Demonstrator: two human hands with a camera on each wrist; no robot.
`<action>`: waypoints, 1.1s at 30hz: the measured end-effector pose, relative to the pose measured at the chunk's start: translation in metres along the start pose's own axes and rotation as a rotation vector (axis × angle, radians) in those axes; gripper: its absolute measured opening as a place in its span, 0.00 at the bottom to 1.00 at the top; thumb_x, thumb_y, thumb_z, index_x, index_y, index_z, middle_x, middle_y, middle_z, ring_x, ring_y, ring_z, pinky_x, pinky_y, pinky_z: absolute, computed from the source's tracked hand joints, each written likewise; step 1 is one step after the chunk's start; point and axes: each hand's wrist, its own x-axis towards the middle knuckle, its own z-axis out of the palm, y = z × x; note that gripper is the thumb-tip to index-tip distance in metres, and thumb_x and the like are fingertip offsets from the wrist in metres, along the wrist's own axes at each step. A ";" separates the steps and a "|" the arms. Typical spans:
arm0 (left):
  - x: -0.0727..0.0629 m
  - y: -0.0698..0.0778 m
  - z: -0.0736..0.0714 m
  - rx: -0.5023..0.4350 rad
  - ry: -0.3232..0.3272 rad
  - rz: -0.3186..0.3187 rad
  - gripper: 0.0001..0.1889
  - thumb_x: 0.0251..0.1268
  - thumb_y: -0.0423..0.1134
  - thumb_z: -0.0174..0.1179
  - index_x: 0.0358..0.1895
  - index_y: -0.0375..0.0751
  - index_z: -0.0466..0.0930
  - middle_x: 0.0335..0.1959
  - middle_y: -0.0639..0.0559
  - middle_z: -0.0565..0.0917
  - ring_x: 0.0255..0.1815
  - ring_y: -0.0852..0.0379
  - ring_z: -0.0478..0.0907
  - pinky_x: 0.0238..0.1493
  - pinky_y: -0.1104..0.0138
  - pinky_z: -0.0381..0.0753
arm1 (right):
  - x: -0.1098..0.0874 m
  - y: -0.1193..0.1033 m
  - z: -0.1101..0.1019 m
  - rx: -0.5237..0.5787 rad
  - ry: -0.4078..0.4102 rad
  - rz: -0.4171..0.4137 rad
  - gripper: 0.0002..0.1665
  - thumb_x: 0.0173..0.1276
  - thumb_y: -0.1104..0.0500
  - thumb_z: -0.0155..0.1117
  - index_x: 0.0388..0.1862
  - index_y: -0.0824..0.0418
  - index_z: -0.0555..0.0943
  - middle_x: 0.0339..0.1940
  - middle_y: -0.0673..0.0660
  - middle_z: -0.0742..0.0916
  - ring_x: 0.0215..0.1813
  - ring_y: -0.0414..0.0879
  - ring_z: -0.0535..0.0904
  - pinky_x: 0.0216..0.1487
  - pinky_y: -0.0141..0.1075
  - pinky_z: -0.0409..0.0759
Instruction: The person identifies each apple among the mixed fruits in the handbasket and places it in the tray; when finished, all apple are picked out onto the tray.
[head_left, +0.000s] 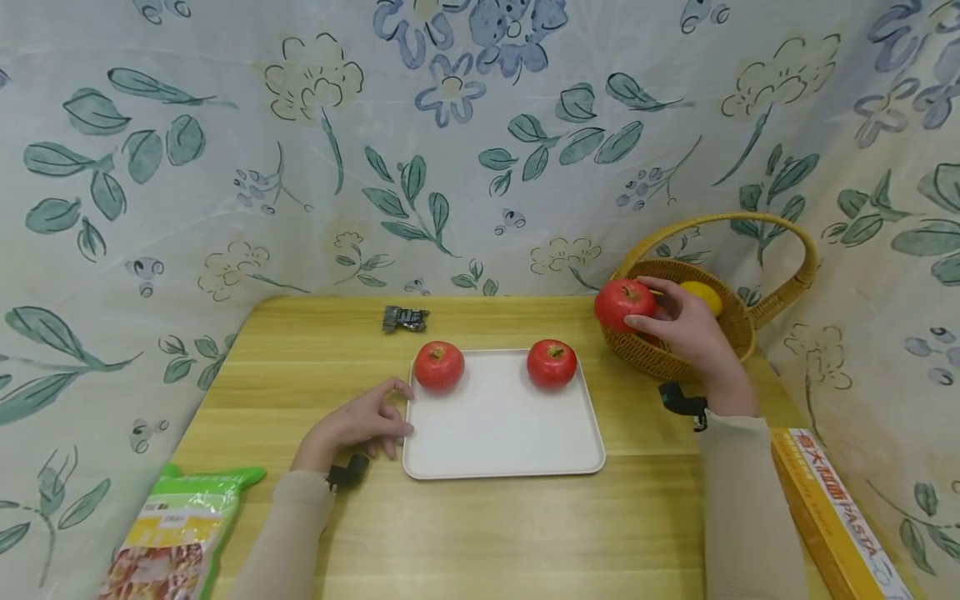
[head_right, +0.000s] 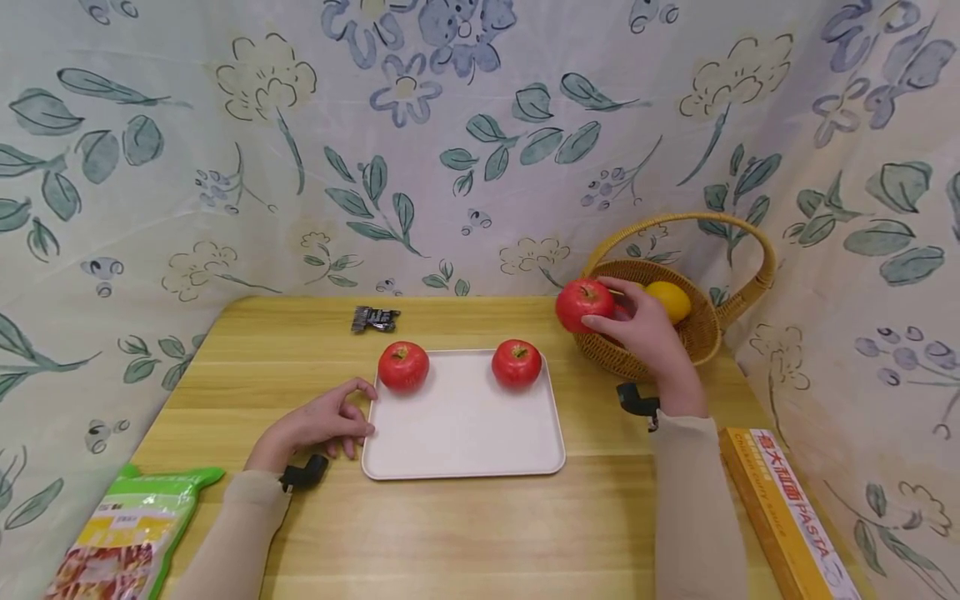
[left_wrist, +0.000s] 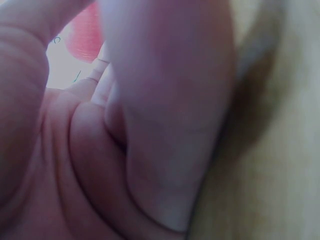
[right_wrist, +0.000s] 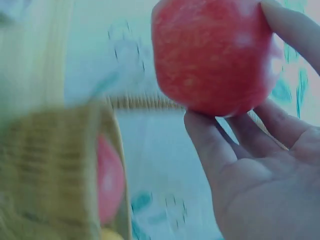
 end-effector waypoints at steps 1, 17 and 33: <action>0.000 0.000 0.000 0.000 0.001 -0.001 0.33 0.67 0.44 0.74 0.69 0.47 0.65 0.28 0.47 0.88 0.21 0.55 0.84 0.21 0.67 0.79 | -0.001 -0.003 0.007 0.017 -0.023 -0.016 0.47 0.73 0.51 0.74 0.84 0.58 0.63 0.83 0.65 0.69 0.79 0.64 0.71 0.54 0.16 0.79; 0.000 0.001 0.000 -0.012 0.003 -0.020 0.32 0.67 0.44 0.74 0.68 0.50 0.65 0.29 0.47 0.88 0.21 0.55 0.84 0.22 0.67 0.79 | -0.014 -0.024 0.137 0.146 -0.420 -0.106 0.43 0.64 0.59 0.81 0.76 0.57 0.72 0.75 0.61 0.78 0.76 0.62 0.75 0.73 0.56 0.78; 0.002 -0.002 0.000 -0.002 0.004 -0.015 0.32 0.66 0.44 0.74 0.68 0.50 0.66 0.29 0.46 0.88 0.22 0.54 0.85 0.22 0.67 0.80 | -0.041 -0.028 0.228 0.130 -0.662 -0.209 0.37 0.65 0.55 0.80 0.72 0.45 0.76 0.70 0.45 0.82 0.75 0.47 0.74 0.77 0.46 0.76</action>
